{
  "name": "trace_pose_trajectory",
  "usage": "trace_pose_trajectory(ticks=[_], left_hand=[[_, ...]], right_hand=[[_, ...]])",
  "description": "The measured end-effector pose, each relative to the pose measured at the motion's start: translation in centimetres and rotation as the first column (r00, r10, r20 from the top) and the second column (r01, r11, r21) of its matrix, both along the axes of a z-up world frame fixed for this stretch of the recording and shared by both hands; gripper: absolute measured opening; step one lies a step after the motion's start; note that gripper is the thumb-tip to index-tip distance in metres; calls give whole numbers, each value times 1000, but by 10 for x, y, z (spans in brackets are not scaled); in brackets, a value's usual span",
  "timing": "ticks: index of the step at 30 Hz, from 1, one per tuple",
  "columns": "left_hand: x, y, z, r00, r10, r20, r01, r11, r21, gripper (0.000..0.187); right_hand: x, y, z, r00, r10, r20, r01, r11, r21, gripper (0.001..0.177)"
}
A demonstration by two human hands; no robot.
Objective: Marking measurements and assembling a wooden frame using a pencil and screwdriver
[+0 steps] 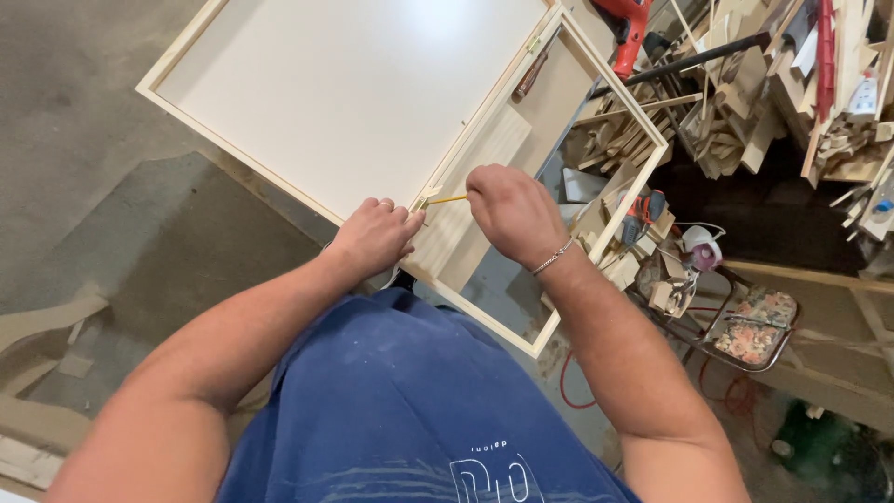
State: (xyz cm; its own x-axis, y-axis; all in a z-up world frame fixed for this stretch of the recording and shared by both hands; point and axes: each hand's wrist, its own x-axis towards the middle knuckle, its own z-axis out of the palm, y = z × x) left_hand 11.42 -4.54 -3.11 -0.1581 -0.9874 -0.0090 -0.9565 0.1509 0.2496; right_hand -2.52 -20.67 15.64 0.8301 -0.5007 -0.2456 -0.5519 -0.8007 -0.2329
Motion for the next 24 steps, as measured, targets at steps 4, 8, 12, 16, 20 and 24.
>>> trace_pose_trajectory(ticks=[4, 8, 12, 16, 20, 24], left_hand=[[0, 2, 1, 1000, -1, -6, 1, 1000, -8, 64], [3, 7, 11, 997, 33, -64, -29, 998, 55, 63], [3, 9, 14, 996, 48, -75, -43, 997, 66, 61], [-2, 8, 6, 997, 57, -51, -54, 997, 59, 62], [-6, 5, 4, 999, 47, -12, -46, 996, 74, 62], [-1, 7, 16, 997, 41, -62, -34, 993, 113, 62]], right_hand=[[1, 3, 12, 999, 38, 13, -37, 999, -28, 14], [-2, 1, 10, 995, -95, -28, 94, 994, -50, 22], [-15, -7, -13, 990, 111, 87, -97, 985, -144, 7], [-14, -5, -7, 991, 83, 109, -65, 986, -153, 18], [-12, 0, 15, 999, -29, 15, 30, 993, -112, 21], [-36, -20, 32, 953, -283, 111, 274, 958, 89, 16]])
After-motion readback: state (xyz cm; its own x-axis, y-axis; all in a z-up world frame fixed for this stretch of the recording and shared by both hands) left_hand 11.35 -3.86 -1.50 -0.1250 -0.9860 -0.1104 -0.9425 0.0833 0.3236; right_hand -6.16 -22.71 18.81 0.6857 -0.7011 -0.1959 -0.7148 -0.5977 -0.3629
